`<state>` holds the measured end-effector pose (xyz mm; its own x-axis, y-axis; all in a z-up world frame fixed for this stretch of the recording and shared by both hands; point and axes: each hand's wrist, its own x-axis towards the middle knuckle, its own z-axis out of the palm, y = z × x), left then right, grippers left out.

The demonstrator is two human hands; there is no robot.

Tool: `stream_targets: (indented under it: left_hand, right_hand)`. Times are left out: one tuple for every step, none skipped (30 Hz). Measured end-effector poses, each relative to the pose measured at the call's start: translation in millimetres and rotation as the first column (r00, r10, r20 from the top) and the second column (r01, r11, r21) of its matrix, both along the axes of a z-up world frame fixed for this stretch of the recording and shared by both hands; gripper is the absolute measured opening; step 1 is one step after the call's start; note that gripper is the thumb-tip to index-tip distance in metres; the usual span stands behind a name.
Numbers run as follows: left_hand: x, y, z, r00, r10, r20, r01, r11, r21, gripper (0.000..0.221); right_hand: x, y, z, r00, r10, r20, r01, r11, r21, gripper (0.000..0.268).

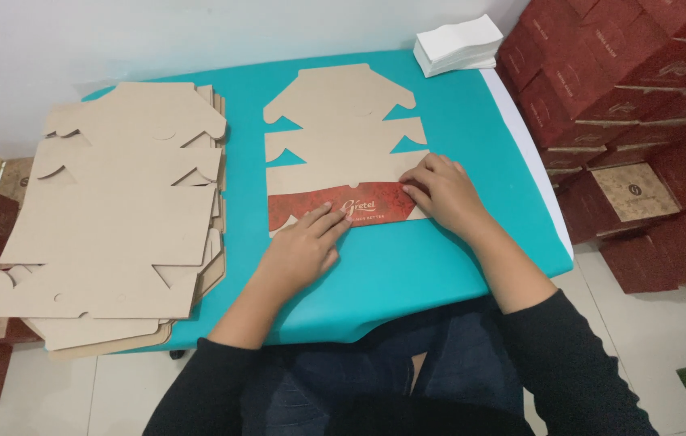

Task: Assembling a cardboard box from a flat cutout by folding sides and tucking in flaps, then placing a paper liner inside.

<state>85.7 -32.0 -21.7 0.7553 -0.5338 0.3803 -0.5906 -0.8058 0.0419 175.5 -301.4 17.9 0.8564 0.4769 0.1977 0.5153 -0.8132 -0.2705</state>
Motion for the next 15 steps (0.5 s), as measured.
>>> stream_targets:
  left_hand:
    - [-2.7,-0.9,2.8,1.0,-0.004,-0.002,0.004,1.0,0.001,0.043]
    - [-5.8,-1.7,5.2,0.997,0.006,-0.072,-0.009,0.999,-0.039,0.045]
    - [-9.1,-2.2,7.6,0.99,0.013,-0.142,-0.024,0.997,-0.078,0.048]
    - [-12.1,-5.1,6.0,0.99,0.011,-0.144,-0.022,0.997,-0.078,0.048]
    - [-15.5,-7.8,4.6,0.984,0.049,-0.169,-0.062,0.996,-0.071,0.053]
    - [-18.6,-9.9,3.6,0.977,0.089,-0.193,-0.103,0.993,-0.063,0.058]
    - [-21.1,-14.8,2.7,0.977,0.088,-0.193,-0.102,0.993,-0.062,0.058]
    - [-24.0,-19.2,1.7,0.974,0.126,-0.189,-0.142,0.987,-0.071,0.06]
    - [-26.9,-23.5,0.6,0.969,0.164,-0.186,-0.181,0.98,-0.079,0.061]
    - [-28.7,-27.3,-1.6,0.968,0.164,-0.188,-0.182,0.98,-0.078,0.061]
    - [-30.5,-31.1,-4.0,0.963,0.212,-0.168,-0.227,0.971,-0.073,0.062]
    - [-32.7,-36.3,-6.6,0.955,0.257,-0.15,-0.27,0.96,-0.072,0.062]
    - [-34.9,-39.0,-6.7,0.955,0.255,-0.154,-0.268,0.961,-0.072,0.062]
    - [-35.7,-42.4,-6.1,0.947,0.284,-0.153,-0.299,0.95,-0.088,0.061]
    - [-36.7,-45.9,-5.3,0.938,0.312,-0.154,-0.329,0.939,-0.103,0.061]
  right_hand:
    - [1.0,-1.4,-5.2,1.0,-0.004,-0.002,0.004,1.0,0.001,0.017]
    - [1.8,-2.5,-10.9,0.988,0.017,0.151,-0.008,0.998,-0.061,0.019]
    - [2.5,-3.4,-16.8,0.953,0.047,0.298,-0.01,0.992,-0.125,0.022]
    - [-2.3,4.0,-17.8,0.954,0.045,0.297,-0.008,0.992,-0.125,0.022]
    - [-7.3,11.6,-18.7,0.912,0.12,0.392,-0.083,0.99,-0.11,0.027]
    - [-11.7,19.9,-19.2,0.854,0.189,0.485,-0.16,0.982,-0.102,0.033]
    - [-28.6,32.0,-20.1,0.854,0.188,0.486,-0.159,0.982,-0.101,0.033]
    - [-45.5,44.7,-21.2,0.884,0.266,0.383,-0.274,0.961,-0.035,0.036]
    - [-62.5,57.5,-22.5,0.893,0.351,0.281,-0.377,0.925,0.043,0.04]
    - [-69.1,62.6,-26.5,0.894,0.351,0.28,-0.377,0.925,0.045,0.04]
    - [-75.8,67.5,-30.7,0.907,0.343,0.245,-0.359,0.933,0.022,0.043]
    - [-83.2,71.2,-34.6,0.92,0.333,0.208,-0.34,0.941,-0.004,0.045]
    - [-84.7,72.3,-35.2,0.921,0.331,0.204,-0.338,0.941,-0.004,0.045]
    - [-85.0,72.7,-34.7,0.936,0.317,0.152,-0.321,0.947,0.001,0.046]
    - [-85.5,73.0,-34.1,0.948,0.302,0.099,-0.304,0.953,0.006,0.046]
